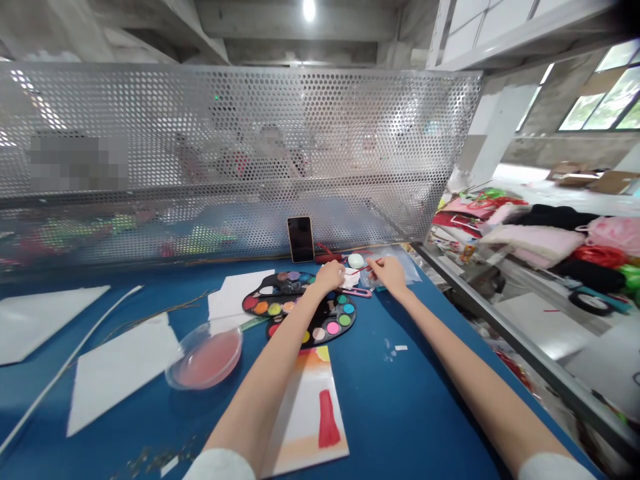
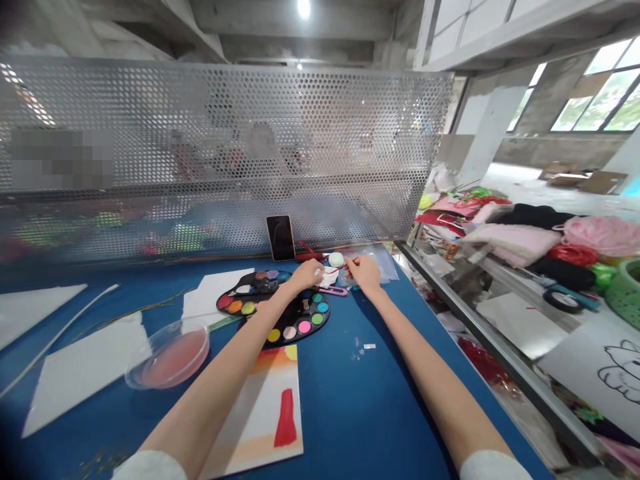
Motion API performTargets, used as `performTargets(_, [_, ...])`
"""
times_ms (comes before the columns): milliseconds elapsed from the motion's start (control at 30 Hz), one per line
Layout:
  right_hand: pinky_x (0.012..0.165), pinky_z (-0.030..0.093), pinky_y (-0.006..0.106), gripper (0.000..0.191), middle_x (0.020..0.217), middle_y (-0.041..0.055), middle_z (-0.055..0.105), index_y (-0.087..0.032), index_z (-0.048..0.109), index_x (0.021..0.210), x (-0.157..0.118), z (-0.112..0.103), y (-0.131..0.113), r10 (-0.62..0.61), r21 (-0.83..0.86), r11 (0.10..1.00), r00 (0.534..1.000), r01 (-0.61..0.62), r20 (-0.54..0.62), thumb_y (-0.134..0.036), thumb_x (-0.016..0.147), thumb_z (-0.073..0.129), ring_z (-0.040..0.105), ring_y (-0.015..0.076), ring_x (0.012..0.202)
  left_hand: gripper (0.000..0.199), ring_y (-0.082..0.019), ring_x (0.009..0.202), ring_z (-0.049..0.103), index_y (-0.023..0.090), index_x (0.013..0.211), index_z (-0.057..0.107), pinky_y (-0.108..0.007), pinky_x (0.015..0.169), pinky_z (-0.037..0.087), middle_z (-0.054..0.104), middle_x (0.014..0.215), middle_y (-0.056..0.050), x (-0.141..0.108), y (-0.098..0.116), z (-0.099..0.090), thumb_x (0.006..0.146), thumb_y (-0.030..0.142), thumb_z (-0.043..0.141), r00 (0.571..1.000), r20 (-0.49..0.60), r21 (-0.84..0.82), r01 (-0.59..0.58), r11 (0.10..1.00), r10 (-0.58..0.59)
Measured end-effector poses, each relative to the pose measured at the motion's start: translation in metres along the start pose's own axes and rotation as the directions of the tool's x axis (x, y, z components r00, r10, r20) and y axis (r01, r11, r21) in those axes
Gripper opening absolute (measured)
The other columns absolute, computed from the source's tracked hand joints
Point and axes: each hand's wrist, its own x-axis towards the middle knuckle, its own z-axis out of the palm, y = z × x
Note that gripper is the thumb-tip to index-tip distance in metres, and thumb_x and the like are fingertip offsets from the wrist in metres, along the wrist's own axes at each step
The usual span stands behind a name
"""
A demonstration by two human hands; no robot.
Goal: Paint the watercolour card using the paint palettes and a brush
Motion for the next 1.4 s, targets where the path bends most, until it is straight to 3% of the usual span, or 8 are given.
performTargets(300, [0.082,0.058,0.036,0.025,0.104,0.0062,0.071,-0.016,0.068,0.104,-0.001,-0.007,-0.001,-0.04,0.006,0.999,0.999,0.04,-0.026,-0.038,0.101,0.058,0.068,0.0171,0.088,0.042,-0.021,0.114,0.059,0.019,0.122,0.058,-0.045,0.097,0.053,0.059,0.127,-0.008,0.0,0.003,-0.004,0.09,0.046,0.063,0.999,0.026,0.007,0.02,1.0,-0.02])
performTargets(500, [0.082,0.059,0.037,0.023,0.104,0.0063,0.071,-0.015,0.067,0.106,0.004,-0.013,-0.01,-0.129,0.119,0.985,0.992,0.127,0.012,-0.036,0.1,0.059,0.069,0.017,0.088,0.042,-0.021,0.114,0.059,0.019,0.122,0.058,-0.046,0.097,0.053,0.059,0.127,-0.008,-0.001,0.004,-0.004,0.09,0.046,0.063,0.999,0.021,-0.002,0.032,0.999,-0.032])
performTargets(767, [0.08,0.06,0.036,0.024,0.111,0.0075,0.069,-0.015,0.065,0.115,0.012,0.001,-0.001,-0.146,0.221,0.967,0.988,0.13,0.056,-0.034,0.1,0.059,0.068,0.0176,0.09,0.041,-0.021,0.113,0.059,0.019,0.122,0.058,-0.045,0.096,0.054,0.059,0.127,-0.008,0.0,0.004,-0.005,0.09,0.046,0.063,0.999,0.016,-0.018,0.034,0.999,-0.034])
performTargets(1000, [0.083,0.059,0.039,0.025,0.112,0.0078,0.068,-0.015,0.065,0.115,0.007,0.002,0.004,-0.21,0.121,0.972,0.977,0.204,0.043,-0.034,0.1,0.06,0.068,0.0188,0.094,0.042,-0.021,0.113,0.059,0.019,0.122,0.058,-0.045,0.097,0.054,0.059,0.127,-0.008,0.002,0.003,-0.004,0.09,0.046,0.063,0.999,0.019,-0.026,0.034,0.999,-0.033])
performTargets(1400, [0.085,0.056,0.039,0.021,0.104,0.006,0.069,-0.015,0.067,0.104,-0.007,-0.014,-0.02,-0.399,-0.057,0.911,0.909,0.408,0.122,-0.034,0.099,0.06,0.067,0.0183,0.092,0.042,-0.021,0.113,0.059,0.02,0.122,0.058,-0.045,0.097,0.054,0.059,0.127,-0.008,0.001,0.005,-0.004,0.09,0.046,0.063,0.999,0.009,-0.011,0.05,0.999,-0.05])
